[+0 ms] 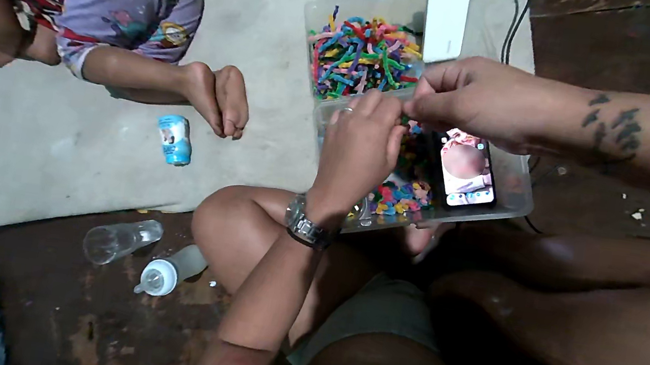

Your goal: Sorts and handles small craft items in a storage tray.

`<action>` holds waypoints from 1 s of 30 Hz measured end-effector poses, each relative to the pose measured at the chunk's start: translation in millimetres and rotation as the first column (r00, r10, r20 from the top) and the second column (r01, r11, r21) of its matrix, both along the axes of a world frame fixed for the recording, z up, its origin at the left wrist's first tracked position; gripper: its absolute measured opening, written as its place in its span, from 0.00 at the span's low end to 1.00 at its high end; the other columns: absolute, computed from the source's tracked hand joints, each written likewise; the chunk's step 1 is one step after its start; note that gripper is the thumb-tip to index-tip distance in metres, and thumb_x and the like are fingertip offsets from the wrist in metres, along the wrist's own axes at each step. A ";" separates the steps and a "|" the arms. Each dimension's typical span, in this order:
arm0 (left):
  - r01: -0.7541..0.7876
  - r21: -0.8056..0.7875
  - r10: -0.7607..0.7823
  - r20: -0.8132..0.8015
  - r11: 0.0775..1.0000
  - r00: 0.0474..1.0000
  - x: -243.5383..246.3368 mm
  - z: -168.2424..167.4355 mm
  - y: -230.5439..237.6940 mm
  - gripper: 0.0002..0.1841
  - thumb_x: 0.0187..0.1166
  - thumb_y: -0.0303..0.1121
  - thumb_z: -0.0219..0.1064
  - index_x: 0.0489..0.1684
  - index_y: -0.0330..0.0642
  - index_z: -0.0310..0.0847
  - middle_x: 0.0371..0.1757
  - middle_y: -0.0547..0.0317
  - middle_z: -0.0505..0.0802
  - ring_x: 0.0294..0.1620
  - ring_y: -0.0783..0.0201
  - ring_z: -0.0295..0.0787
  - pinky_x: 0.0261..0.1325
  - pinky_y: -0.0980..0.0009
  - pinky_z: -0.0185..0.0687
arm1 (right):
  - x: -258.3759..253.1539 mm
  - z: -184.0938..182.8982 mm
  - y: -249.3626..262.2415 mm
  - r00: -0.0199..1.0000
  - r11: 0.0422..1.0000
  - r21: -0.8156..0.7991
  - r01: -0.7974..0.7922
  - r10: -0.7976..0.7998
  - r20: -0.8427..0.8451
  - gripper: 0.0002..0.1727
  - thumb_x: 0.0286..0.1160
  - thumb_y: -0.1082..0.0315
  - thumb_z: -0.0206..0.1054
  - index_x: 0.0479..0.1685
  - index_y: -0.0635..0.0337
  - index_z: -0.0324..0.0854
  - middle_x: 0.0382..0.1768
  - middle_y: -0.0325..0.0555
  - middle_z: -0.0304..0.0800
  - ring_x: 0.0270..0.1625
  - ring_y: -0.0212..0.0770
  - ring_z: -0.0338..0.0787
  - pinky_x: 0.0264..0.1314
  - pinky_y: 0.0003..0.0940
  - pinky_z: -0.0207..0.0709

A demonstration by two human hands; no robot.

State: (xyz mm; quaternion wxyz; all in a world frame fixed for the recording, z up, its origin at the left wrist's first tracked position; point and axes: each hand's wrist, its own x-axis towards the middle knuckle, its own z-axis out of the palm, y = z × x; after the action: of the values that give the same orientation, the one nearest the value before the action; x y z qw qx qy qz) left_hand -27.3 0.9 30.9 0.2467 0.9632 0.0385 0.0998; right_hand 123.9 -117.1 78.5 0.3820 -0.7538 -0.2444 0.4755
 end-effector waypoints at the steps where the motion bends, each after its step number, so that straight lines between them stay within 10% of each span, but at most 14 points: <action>1: -0.006 -0.054 0.005 -0.005 0.998 1.000 -0.5 -0.4 0.8 0.06 0.80 0.28 0.67 0.47 0.36 0.83 0.50 0.44 0.87 0.49 0.46 0.87 0.50 0.48 0.82 | -0.4 -0.8 0.7 1.000 1.000 -0.002 0.013 -0.013 -0.019 0.16 0.88 0.65 0.61 0.26 0.55 0.73 0.24 0.38 0.75 0.27 0.30 0.75 0.33 0.26 0.69; 3: -0.029 -0.340 0.036 0.013 0.940 0.999 -5.4 -3.2 5.5 0.05 0.83 0.28 0.66 0.46 0.36 0.79 0.46 0.49 0.86 0.42 0.57 0.85 0.43 0.63 0.82 | 3.4 -1.3 -0.1 0.994 0.997 0.047 0.059 -0.054 -0.100 0.13 0.89 0.64 0.59 0.30 0.54 0.75 0.27 0.37 0.79 0.30 0.28 0.80 0.36 0.23 0.74; 7: -0.063 -0.890 0.124 -0.008 0.452 0.992 -16.0 -6.1 7.3 0.06 0.89 0.34 0.59 0.49 0.43 0.78 0.37 0.58 0.85 0.28 0.68 0.81 0.28 0.76 0.81 | 10.1 0.9 -3.1 0.960 0.986 0.124 0.113 -0.076 -0.270 0.10 0.90 0.62 0.57 0.40 0.54 0.79 0.36 0.38 0.86 0.35 0.28 0.84 0.37 0.20 0.78; 13: -0.026 -1.000 0.036 -0.026 -0.009 0.999 -18.4 -7.6 6.0 0.11 0.92 0.43 0.54 0.53 0.51 0.80 0.38 0.65 0.85 0.33 0.74 0.83 0.37 0.80 0.82 | 9.3 3.1 -4.1 0.948 0.987 0.132 0.093 -0.047 -0.316 0.11 0.91 0.62 0.55 0.40 0.53 0.79 0.35 0.37 0.85 0.36 0.29 0.85 0.39 0.21 0.79; 17: -0.016 -0.987 -0.011 -0.015 -0.159 1.000 -16.8 -11.7 6.6 0.10 0.90 0.46 0.54 0.47 0.55 0.78 0.35 0.67 0.82 0.30 0.74 0.80 0.32 0.80 0.78 | 7.7 2.3 -4.3 0.950 0.985 0.152 0.078 -0.027 -0.311 0.11 0.90 0.63 0.57 0.37 0.53 0.78 0.33 0.37 0.86 0.35 0.29 0.85 0.39 0.21 0.79; 22: -0.052 -0.999 -0.005 -0.052 0.009 0.999 -18.3 -9.7 8.7 0.08 0.87 0.39 0.55 0.37 0.52 0.76 0.30 0.65 0.82 0.26 0.75 0.78 0.30 0.81 0.76 | 9.0 2.7 -4.8 0.990 0.986 0.167 0.000 0.024 -0.138 0.13 0.87 0.66 0.61 0.29 0.53 0.76 0.28 0.36 0.84 0.32 0.28 0.83 0.38 0.22 0.75; 27: -0.206 -0.754 0.058 -0.219 0.624 0.974 -17.0 -1.1 11.9 0.09 0.85 0.30 0.59 0.32 0.42 0.74 0.26 0.57 0.79 0.18 0.68 0.70 0.20 0.75 0.64 | 4.5 6.6 -3.9 0.956 0.984 0.002 -0.176 0.170 0.238 0.13 0.85 0.65 0.65 0.28 0.56 0.77 0.23 0.38 0.75 0.25 0.30 0.75 0.30 0.28 0.67; 30: -0.137 -0.594 0.059 -0.148 0.793 0.987 -11.9 2.6 15.4 0.07 0.84 0.29 0.61 0.35 0.39 0.77 0.38 0.52 0.84 0.29 0.64 0.80 0.31 0.70 0.76 | 6.4 1.5 -1.7 0.983 0.997 -0.011 -0.077 0.078 0.164 0.15 0.87 0.63 0.63 0.28 0.55 0.77 0.25 0.37 0.76 0.28 0.30 0.76 0.33 0.29 0.68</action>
State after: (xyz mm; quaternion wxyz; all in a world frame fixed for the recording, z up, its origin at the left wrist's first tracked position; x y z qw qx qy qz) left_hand -39.2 16.3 33.5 0.5314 0.8358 0.1332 0.0361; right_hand 130.3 -118.8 80.1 0.3398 -0.7813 -0.3033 0.4267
